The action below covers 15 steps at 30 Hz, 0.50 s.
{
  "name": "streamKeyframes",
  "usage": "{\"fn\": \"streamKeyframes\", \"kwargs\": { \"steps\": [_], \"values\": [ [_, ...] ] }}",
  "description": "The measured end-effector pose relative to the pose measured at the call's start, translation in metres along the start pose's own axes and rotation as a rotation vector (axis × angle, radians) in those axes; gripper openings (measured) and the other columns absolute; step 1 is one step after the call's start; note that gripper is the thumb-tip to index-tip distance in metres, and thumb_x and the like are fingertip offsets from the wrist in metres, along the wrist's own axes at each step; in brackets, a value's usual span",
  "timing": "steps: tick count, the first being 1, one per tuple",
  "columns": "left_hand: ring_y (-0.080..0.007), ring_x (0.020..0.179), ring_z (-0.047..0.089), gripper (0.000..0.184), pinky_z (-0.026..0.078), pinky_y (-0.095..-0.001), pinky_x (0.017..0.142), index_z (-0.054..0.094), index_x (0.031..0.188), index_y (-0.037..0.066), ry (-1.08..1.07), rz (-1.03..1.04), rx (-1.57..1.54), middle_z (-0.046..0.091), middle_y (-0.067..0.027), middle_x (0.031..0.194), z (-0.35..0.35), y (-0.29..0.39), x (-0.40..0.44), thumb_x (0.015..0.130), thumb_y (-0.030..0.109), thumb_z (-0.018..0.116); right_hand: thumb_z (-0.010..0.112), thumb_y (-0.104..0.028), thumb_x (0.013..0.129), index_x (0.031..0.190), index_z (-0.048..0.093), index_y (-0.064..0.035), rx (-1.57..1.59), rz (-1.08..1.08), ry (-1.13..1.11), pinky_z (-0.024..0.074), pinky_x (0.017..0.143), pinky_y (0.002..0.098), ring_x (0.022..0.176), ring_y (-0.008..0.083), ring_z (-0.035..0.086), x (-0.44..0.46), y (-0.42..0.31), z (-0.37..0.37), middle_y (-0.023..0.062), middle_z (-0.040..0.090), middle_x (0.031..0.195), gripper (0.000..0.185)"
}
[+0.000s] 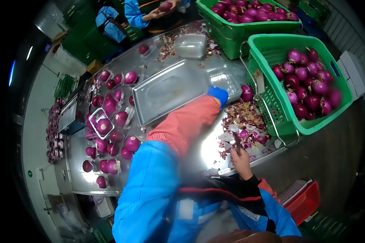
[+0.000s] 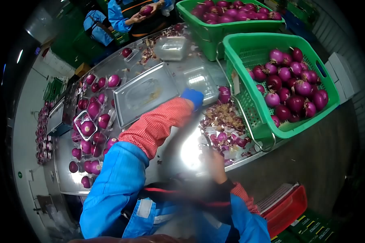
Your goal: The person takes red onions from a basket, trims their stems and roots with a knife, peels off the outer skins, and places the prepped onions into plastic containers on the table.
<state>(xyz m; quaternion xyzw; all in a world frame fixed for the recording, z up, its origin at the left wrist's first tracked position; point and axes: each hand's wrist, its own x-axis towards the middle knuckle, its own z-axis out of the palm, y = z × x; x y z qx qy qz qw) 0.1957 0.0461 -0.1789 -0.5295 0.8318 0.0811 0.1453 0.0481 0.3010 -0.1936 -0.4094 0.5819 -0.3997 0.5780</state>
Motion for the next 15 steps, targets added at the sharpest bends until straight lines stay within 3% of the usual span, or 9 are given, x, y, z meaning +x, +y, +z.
{"fn": "streamKeyframes", "kwargs": {
  "steps": [3,4,7,9,11,12,15],
  "values": [
    [-0.0280,0.099,0.067,0.023,0.046,-0.0444,0.087,0.072,0.100,0.014,-0.026,0.018,0.053,0.071,-0.0110,0.103,-0.008,0.002,0.006,0.081,0.022,0.062,0.058,-0.018,0.095,0.078,0.056,-0.0034,-0.011,-0.063,0.093,0.0335,0.047,0.0234,0.052,0.0048,0.043,0.004,0.024,-0.027,-0.0046,0.049,0.062,0.023],
    [-0.0290,0.098,0.068,0.024,0.049,-0.0435,0.085,0.071,0.100,0.015,0.009,0.006,0.037,0.071,-0.0111,0.102,-0.010,0.003,0.006,0.080,0.024,0.064,0.057,-0.018,0.096,0.076,0.055,-0.0043,0.117,0.000,0.083,0.0320,0.046,0.0232,0.051,0.0046,0.042,0.007,0.030,-0.030,-0.0047,0.048,0.061,0.025],
    [-0.0296,0.090,0.069,0.026,0.054,-0.0412,0.077,0.071,0.097,0.013,0.185,0.069,0.034,0.071,-0.0114,0.095,-0.012,0.001,-0.002,0.077,0.029,0.064,0.056,-0.017,0.097,0.076,0.055,-0.0048,0.090,-0.079,0.079,0.0311,0.046,0.0227,0.050,0.0044,0.041,0.005,0.028,-0.040,-0.0046,0.048,0.061,0.024],
    [-0.0308,0.084,0.069,0.027,0.054,-0.0429,0.072,0.070,0.095,0.012,0.178,0.083,0.028,0.070,-0.0122,0.089,-0.017,-0.001,-0.003,0.082,0.035,0.062,0.057,-0.016,0.096,0.089,0.060,-0.0017,0.117,-0.030,0.020,0.0356,0.051,0.0223,0.057,0.0040,0.045,0.006,0.034,-0.042,-0.0044,0.052,0.066,0.016],
    [-0.0310,0.082,0.068,0.028,0.054,-0.0431,0.070,0.070,0.091,0.012,0.258,0.106,0.002,0.070,-0.0128,0.087,-0.014,-0.006,-0.003,0.086,0.037,0.059,0.058,-0.015,0.094,0.103,0.066,0.0014,0.140,0.016,-0.040,0.0400,0.057,0.0219,0.064,0.0035,0.048,0.009,0.038,-0.043,-0.0042,0.055,0.072,0.020],
    [-0.0317,0.077,0.067,0.033,0.051,-0.0435,0.063,0.069,0.083,0.010,0.286,0.090,0.029,0.068,-0.0142,0.085,-0.030,0.003,-0.017,0.090,0.039,0.055,0.058,-0.015,0.094,0.102,0.066,0.0013,0.101,-0.009,-0.022,0.0412,0.058,0.0222,0.065,0.0040,0.050,0.005,0.026,-0.041,-0.0039,0.057,0.073,0.019],
    [-0.0331,0.070,0.064,0.032,0.048,-0.0444,0.059,0.068,0.074,0.009,0.230,0.153,0.115,0.067,-0.0146,0.082,-0.037,0.014,-0.061,0.089,0.036,0.057,0.059,-0.015,0.094,0.102,0.066,0.0011,0.039,-0.080,0.005,0.0422,0.058,0.0232,0.065,0.0046,0.051,0.001,0.021,-0.039,-0.0033,0.057,0.072,0.020]
  ]
}}
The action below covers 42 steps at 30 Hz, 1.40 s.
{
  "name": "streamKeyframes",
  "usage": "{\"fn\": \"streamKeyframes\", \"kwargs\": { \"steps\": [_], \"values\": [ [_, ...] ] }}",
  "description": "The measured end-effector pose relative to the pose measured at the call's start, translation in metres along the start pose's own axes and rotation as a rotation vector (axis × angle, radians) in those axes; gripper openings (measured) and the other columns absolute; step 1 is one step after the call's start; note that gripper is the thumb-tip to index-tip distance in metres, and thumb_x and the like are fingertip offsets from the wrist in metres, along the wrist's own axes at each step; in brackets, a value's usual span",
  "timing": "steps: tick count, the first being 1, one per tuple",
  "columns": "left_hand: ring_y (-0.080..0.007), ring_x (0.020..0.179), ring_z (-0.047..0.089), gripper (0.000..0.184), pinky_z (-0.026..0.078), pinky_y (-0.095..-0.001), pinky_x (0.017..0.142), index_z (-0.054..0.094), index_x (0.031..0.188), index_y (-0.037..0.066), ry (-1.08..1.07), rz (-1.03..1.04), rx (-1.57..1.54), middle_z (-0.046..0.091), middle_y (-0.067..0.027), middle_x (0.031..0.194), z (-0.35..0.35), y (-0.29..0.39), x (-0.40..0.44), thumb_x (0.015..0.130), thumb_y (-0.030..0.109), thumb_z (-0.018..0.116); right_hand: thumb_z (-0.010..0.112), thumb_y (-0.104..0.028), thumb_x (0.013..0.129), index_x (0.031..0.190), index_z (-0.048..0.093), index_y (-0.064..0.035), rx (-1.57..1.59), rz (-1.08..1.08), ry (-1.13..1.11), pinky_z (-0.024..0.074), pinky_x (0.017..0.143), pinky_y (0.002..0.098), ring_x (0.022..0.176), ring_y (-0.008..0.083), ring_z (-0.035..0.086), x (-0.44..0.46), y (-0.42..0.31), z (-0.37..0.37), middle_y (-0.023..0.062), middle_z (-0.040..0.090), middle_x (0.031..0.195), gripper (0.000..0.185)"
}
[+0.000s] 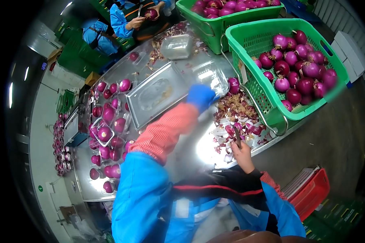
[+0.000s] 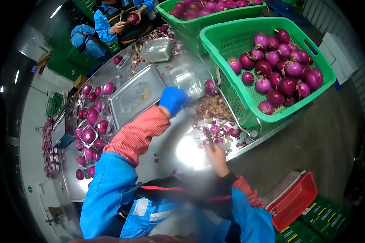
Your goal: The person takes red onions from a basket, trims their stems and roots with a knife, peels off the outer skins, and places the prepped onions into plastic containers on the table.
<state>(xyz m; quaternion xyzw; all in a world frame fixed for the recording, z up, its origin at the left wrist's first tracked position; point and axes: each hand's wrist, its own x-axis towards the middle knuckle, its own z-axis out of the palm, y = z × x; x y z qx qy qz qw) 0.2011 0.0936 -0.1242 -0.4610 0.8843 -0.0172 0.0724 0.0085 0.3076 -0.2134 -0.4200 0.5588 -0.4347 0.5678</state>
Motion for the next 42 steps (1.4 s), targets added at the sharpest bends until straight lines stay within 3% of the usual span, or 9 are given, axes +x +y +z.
{"fn": "streamKeyframes", "kwargs": {
  "steps": [4,8,14,16,20,26,34,38,42],
  "values": [
    [-0.0348,0.064,0.057,0.023,0.044,-0.0448,0.061,0.064,0.068,0.010,0.411,0.269,-0.174,0.058,-0.0138,0.067,0.043,0.016,-0.091,0.084,0.026,0.062,0.060,-0.018,0.093,0.097,0.066,0.0010,-0.016,0.039,0.023,0.0417,0.057,0.0241,0.063,0.0052,0.050,0.005,0.021,-0.006,-0.0024,0.055,0.068,0.021],
    [-0.0352,0.083,0.061,0.026,0.047,-0.0431,0.072,0.067,0.087,0.006,-0.249,0.117,-0.197,0.064,-0.0179,0.088,0.021,0.047,-0.149,0.078,0.031,0.070,0.060,-0.019,0.093,0.097,0.066,-0.0004,0.049,0.038,-0.016,0.0427,0.055,0.0248,0.060,0.0059,0.051,0.004,0.013,-0.004,-0.0016,0.056,0.066,0.021],
    [-0.0348,0.111,0.055,0.059,0.044,-0.0385,0.094,0.053,0.127,0.004,0.430,-0.012,-0.567,0.057,-0.0158,0.122,0.028,0.027,-0.146,0.077,0.025,0.076,0.059,-0.027,0.093,0.119,0.056,-0.0074,-0.409,-0.133,-0.318,0.0477,0.071,0.0370,0.083,0.0243,0.060,0.003,-0.023,-0.013,0.0116,0.062,0.093,0.033],
    [-0.0336,0.107,0.056,0.049,0.043,-0.0377,0.093,0.055,0.123,0.002,0.506,0.058,-0.577,0.059,-0.0156,0.118,-0.009,0.017,-0.103,0.079,0.016,0.074,0.055,-0.032,0.095,0.120,0.060,-0.0104,-0.625,-0.092,-0.520,0.0489,0.085,0.0422,0.108,0.0287,0.058,0.006,-0.029,-0.025,0.0117,0.062,0.114,0.034],
    [-0.0328,0.105,0.058,0.045,0.045,-0.0375,0.091,0.057,0.120,0.003,0.622,0.335,-0.471,0.063,-0.0137,0.110,-0.102,0.033,0.012,0.078,0.010,0.073,0.053,-0.027,0.092,0.116,0.060,-0.0076,-0.631,-0.180,-0.502,0.0490,0.082,0.0437,0.104,0.0331,0.058,0.011,-0.020,-0.050,0.0132,0.061,0.111,0.031],
    [-0.0331,0.106,0.060,0.050,0.047,-0.0408,0.091,0.058,0.124,0.010,0.208,0.602,-0.413,0.062,-0.0150,0.116,-0.139,0.130,0.200,0.078,0.021,0.073,0.067,-0.032,0.085,0.113,0.059,-0.0073,-0.431,-0.407,-0.222,0.0500,0.073,0.0418,0.084,0.0363,0.064,0.020,0.028,-0.084,0.0187,0.064,0.090,0.038],
    [-0.0337,0.102,0.064,0.049,0.054,-0.0427,0.087,0.055,0.128,0.017,-0.448,0.478,0.145,0.062,-0.0130,0.116,-0.009,0.243,0.349,0.080,0.018,0.064,0.069,-0.024,0.083,0.123,0.058,-0.0077,-0.386,-0.093,-0.264,0.0501,0.074,0.0408,0.086,0.0350,0.065,0.030,-0.011,-0.130,0.0184,0.066,0.094,0.045],
    [-0.0318,0.113,0.061,0.031,0.050,-0.0487,0.094,0.066,0.117,0.017,-0.317,0.187,-0.269,0.065,-0.0129,0.119,0.040,0.247,0.351,0.090,0.023,0.053,0.066,-0.013,0.083,0.122,0.059,-0.0071,-0.263,-0.121,-0.165,0.0509,0.075,0.0390,0.088,0.0340,0.066,0.028,0.018,-0.137,0.0191,0.067,0.099,0.040],
    [-0.0367,0.093,0.067,0.029,0.056,-0.0472,0.079,0.064,0.115,0.014,-0.224,0.446,0.056,0.064,-0.0182,0.106,0.033,0.245,0.343,0.091,0.025,0.051,0.064,-0.013,0.085,0.119,0.060,-0.0054,-0.247,-0.074,-0.155,0.0509,0.072,0.0390,0.084,0.0349,0.066,0.027,0.017,-0.140,0.0202,0.066,0.094,0.035]
  ]
}}
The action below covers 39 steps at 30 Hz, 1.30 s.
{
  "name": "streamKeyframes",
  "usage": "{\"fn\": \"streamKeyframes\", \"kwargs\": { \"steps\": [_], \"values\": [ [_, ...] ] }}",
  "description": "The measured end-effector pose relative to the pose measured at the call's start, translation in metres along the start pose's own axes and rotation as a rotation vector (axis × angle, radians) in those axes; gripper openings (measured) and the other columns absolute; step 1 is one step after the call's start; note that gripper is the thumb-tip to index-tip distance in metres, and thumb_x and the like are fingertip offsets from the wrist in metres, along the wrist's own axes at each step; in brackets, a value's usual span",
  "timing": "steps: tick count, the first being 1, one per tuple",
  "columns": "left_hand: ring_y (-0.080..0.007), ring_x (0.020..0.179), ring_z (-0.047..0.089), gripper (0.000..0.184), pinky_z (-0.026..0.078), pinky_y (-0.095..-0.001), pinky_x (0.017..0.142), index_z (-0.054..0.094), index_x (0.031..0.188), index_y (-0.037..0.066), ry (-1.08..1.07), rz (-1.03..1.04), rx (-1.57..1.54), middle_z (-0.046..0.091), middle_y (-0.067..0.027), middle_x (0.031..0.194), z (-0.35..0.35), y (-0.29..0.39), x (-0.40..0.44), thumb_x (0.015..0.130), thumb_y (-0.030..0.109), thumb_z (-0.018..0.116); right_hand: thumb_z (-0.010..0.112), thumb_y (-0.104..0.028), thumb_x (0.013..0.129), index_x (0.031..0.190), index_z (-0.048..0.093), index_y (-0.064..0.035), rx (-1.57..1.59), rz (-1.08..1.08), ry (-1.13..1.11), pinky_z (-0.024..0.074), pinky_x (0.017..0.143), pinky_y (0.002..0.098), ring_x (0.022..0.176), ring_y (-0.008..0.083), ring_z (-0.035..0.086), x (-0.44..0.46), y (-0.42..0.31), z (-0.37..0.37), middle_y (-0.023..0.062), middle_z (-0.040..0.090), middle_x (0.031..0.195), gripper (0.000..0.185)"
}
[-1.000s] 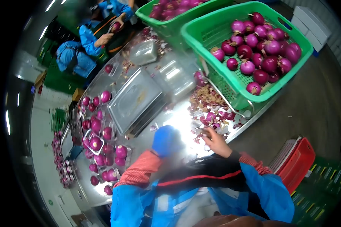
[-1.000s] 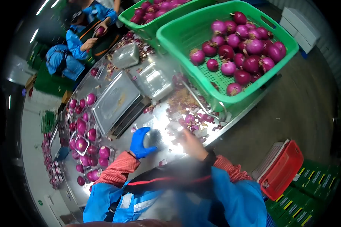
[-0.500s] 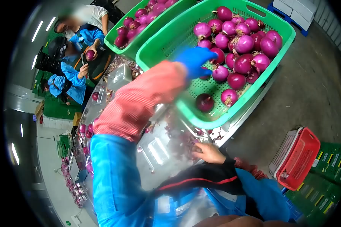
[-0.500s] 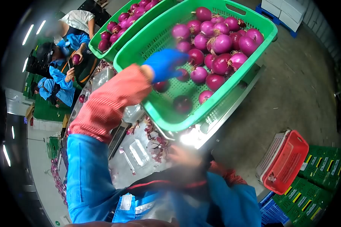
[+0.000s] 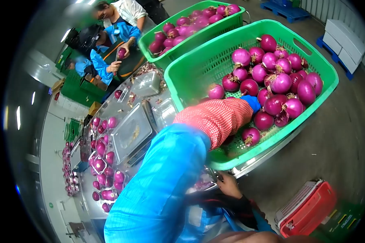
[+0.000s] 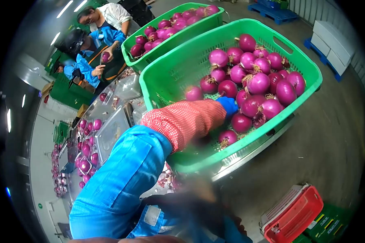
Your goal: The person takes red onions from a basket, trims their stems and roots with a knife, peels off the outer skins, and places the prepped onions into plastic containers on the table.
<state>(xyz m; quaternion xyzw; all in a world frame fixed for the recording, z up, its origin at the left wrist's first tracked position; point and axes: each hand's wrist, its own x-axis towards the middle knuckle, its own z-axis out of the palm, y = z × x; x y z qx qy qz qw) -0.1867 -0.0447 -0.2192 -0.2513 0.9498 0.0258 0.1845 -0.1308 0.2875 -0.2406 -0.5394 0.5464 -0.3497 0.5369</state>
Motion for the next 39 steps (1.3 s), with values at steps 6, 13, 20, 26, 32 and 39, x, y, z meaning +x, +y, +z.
{"fn": "streamKeyframes", "kwargs": {
  "steps": [6,13,20,26,32,39],
  "values": [
    [-0.0366,0.097,0.065,0.065,0.055,-0.0414,0.083,0.064,0.111,0.010,0.148,0.006,-0.188,0.067,-0.0205,0.097,-0.119,0.000,-0.070,0.057,0.040,0.084,0.064,-0.022,0.088,0.096,0.065,-0.0025,-0.154,-0.071,0.016,0.0486,0.064,0.0414,0.074,0.0369,0.063,-0.007,-0.016,-0.002,0.0208,0.064,0.079,0.021],
    [-0.0226,0.120,0.051,0.073,0.046,-0.0375,0.101,0.039,0.137,0.004,0.450,0.257,-1.511,0.050,-0.0123,0.132,-0.145,-0.027,-0.267,0.079,0.024,0.077,0.062,-0.022,0.090,0.099,0.058,-0.0040,-0.224,-0.162,0.130,0.0485,0.064,0.0409,0.075,0.0370,0.063,-0.025,-0.063,0.018,0.0185,0.064,0.083,0.021],
    [-0.0263,0.129,0.046,0.077,0.038,-0.0406,0.109,0.032,0.144,0.004,0.616,0.064,-1.967,0.045,-0.0121,0.139,-0.032,0.026,-0.426,0.081,0.022,0.072,0.057,-0.008,0.089,0.106,0.060,-0.0026,-0.026,-0.299,0.310,0.0510,0.068,0.0345,0.080,0.0288,0.068,-0.031,-0.122,0.041,0.0156,0.067,0.088,0.018],
    [-0.0224,0.121,0.051,0.077,0.045,-0.0366,0.101,0.036,0.142,0.004,0.677,-0.217,-1.972,0.050,-0.0093,0.133,0.035,0.069,-0.474,0.078,0.022,0.076,0.063,0.000,0.071,0.108,0.061,-0.0059,-0.598,-0.657,0.375,0.0496,0.061,0.0373,0.070,0.0291,0.062,-0.016,-0.152,0.059,0.0102,0.061,0.088,0.038],
    [-0.0225,0.119,0.053,0.071,0.046,-0.0365,0.099,0.039,0.138,0.004,0.661,-0.221,-1.887,0.051,-0.0104,0.131,0.052,0.091,-0.490,0.079,0.023,0.075,0.067,-0.004,0.069,0.105,0.061,-0.0077,-0.861,-0.715,0.367,0.0486,0.057,0.0339,0.066,0.0217,0.060,-0.014,-0.162,0.070,0.0060,0.056,0.082,0.037],
    [-0.0218,0.116,0.054,0.075,0.047,-0.0361,0.098,0.037,0.139,0.004,0.699,-0.252,-1.881,0.052,-0.0105,0.129,0.046,0.092,-0.493,0.078,0.021,0.078,0.067,-0.007,0.075,0.117,0.061,-0.0055,-0.770,-0.577,0.385,0.0494,0.059,0.0352,0.066,0.0257,0.063,-0.022,-0.126,0.063,0.0092,0.062,0.084,0.043]
  ]
}}
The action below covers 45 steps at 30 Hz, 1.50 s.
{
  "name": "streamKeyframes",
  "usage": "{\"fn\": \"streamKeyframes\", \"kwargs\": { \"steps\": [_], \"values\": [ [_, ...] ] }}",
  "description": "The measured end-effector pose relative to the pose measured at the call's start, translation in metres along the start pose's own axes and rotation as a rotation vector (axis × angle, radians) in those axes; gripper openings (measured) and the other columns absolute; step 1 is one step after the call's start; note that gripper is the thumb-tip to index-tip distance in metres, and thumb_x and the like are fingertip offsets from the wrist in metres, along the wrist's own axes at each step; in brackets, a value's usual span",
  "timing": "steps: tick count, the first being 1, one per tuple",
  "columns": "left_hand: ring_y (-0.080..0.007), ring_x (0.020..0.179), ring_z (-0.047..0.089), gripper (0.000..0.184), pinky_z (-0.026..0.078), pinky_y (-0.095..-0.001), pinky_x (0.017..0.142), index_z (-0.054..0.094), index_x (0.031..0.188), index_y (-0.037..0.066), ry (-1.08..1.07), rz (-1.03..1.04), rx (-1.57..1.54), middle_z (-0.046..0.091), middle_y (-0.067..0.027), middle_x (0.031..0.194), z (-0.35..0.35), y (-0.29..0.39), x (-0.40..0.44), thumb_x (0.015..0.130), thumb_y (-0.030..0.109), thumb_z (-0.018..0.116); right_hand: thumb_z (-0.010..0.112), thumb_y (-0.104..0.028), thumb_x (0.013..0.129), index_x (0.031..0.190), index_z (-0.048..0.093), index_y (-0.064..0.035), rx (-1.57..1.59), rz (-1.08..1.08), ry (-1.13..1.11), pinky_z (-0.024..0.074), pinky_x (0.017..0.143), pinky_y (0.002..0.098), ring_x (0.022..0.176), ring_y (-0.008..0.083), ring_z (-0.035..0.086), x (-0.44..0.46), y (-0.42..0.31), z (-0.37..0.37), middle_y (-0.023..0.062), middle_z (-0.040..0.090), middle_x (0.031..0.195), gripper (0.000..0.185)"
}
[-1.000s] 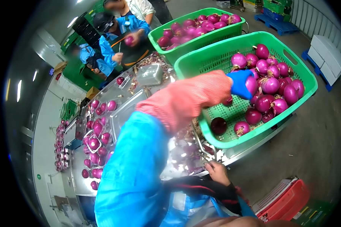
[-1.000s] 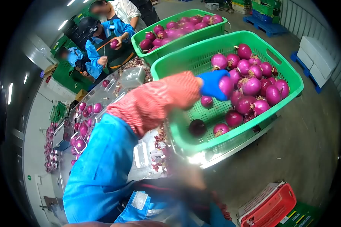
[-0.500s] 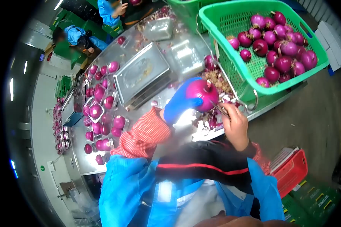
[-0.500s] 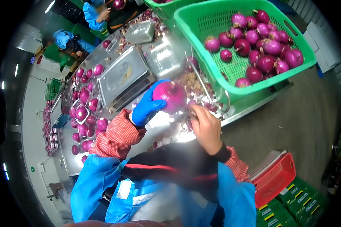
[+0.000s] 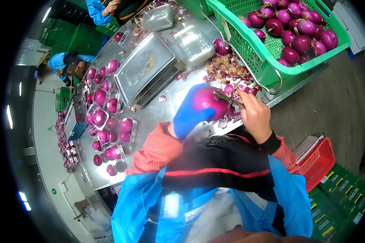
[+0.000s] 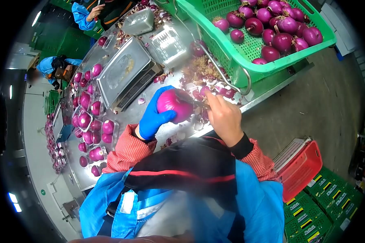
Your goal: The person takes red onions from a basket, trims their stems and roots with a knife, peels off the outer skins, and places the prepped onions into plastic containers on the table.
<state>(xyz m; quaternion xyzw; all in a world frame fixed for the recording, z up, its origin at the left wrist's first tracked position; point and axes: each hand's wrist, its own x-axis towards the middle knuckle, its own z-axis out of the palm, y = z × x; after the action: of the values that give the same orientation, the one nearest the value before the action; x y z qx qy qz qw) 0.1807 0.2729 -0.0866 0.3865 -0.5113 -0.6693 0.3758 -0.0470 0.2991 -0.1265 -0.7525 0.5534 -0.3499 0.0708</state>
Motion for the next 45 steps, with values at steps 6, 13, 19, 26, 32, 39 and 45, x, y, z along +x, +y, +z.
{"fn": "streamKeyframes", "kwargs": {
  "steps": [6,13,19,26,32,39,45],
  "values": [
    [-0.0208,0.115,0.055,0.085,0.046,-0.0357,0.098,0.034,0.141,0.001,0.021,0.068,0.249,0.053,-0.0120,0.130,0.010,-0.001,0.006,0.073,0.019,0.082,0.069,-0.017,0.084,0.122,0.055,-0.0033,0.745,0.326,-0.083,0.0507,0.072,0.0323,0.082,0.0237,0.065,0.018,-0.021,-0.011,0.0154,0.065,0.098,0.042],
    [-0.0208,0.116,0.054,0.092,0.045,-0.0347,0.098,0.033,0.142,0.000,0.075,0.054,0.471,0.053,-0.0129,0.128,0.011,-0.022,0.006,0.068,0.020,0.083,0.068,-0.012,0.082,0.093,0.056,-0.0027,0.585,0.130,-0.118,0.0466,0.057,0.0330,0.069,0.0267,0.064,0.017,-0.019,0.000,0.0130,0.062,0.078,0.019],
    [-0.0227,0.118,0.053,0.091,0.044,-0.0355,0.099,0.032,0.142,0.002,0.121,0.138,0.569,0.051,-0.0131,0.130,0.002,-0.017,0.013,0.068,0.019,0.083,0.063,-0.001,0.084,0.083,0.057,-0.0014,0.999,0.405,-0.138,0.0438,0.064,0.0253,0.068,0.0081,0.051,0.001,-0.012,-0.007,-0.0007,0.055,0.074,0.006],
    [-0.0210,0.115,0.054,0.093,0.045,-0.0349,0.098,0.031,0.143,0.002,0.057,-0.043,0.124,0.052,-0.0127,0.130,0.005,-0.018,0.013,0.069,0.017,0.084,0.073,-0.020,0.082,0.113,0.058,-0.0061,0.603,0.320,-0.107,0.0472,0.063,0.0306,0.067,0.0174,0.059,0.008,-0.013,0.000,0.0062,0.059,0.078,0.037],
    [-0.0195,0.113,0.055,0.091,0.047,-0.0346,0.096,0.033,0.142,0.002,0.058,0.067,0.354,0.055,-0.0111,0.125,-0.001,-0.035,0.012,0.068,0.014,0.085,0.067,-0.004,0.076,0.087,0.055,-0.0054,0.339,0.021,-0.077,0.0480,0.060,0.0355,0.070,0.0284,0.063,0.019,-0.013,0.004,0.0100,0.062,0.079,0.016],
    [-0.0301,0.116,0.052,0.086,0.043,-0.0398,0.098,0.041,0.137,0.003,0.132,0.303,0.818,0.050,-0.0164,0.128,-0.001,-0.038,0.023,0.064,0.017,0.083,0.060,-0.009,0.088,0.083,0.053,-0.0037,0.953,0.067,-0.217,0.0458,0.057,0.0307,0.060,0.0150,0.055,-0.007,-0.042,0.019,0.0050,0.056,0.071,0.010],
    [-0.0364,0.124,0.048,0.081,0.042,-0.0429,0.100,0.044,0.136,0.007,-0.264,0.522,1.164,0.047,-0.0180,0.138,-0.009,-0.016,0.024,0.064,0.012,0.080,0.056,-0.032,0.097,0.124,0.050,-0.0006,1.174,0.592,-0.354,0.0326,0.046,0.0187,0.053,0.0052,0.041,0.011,0.009,0.017,-0.0017,0.049,0.074,0.042]
  ]
}}
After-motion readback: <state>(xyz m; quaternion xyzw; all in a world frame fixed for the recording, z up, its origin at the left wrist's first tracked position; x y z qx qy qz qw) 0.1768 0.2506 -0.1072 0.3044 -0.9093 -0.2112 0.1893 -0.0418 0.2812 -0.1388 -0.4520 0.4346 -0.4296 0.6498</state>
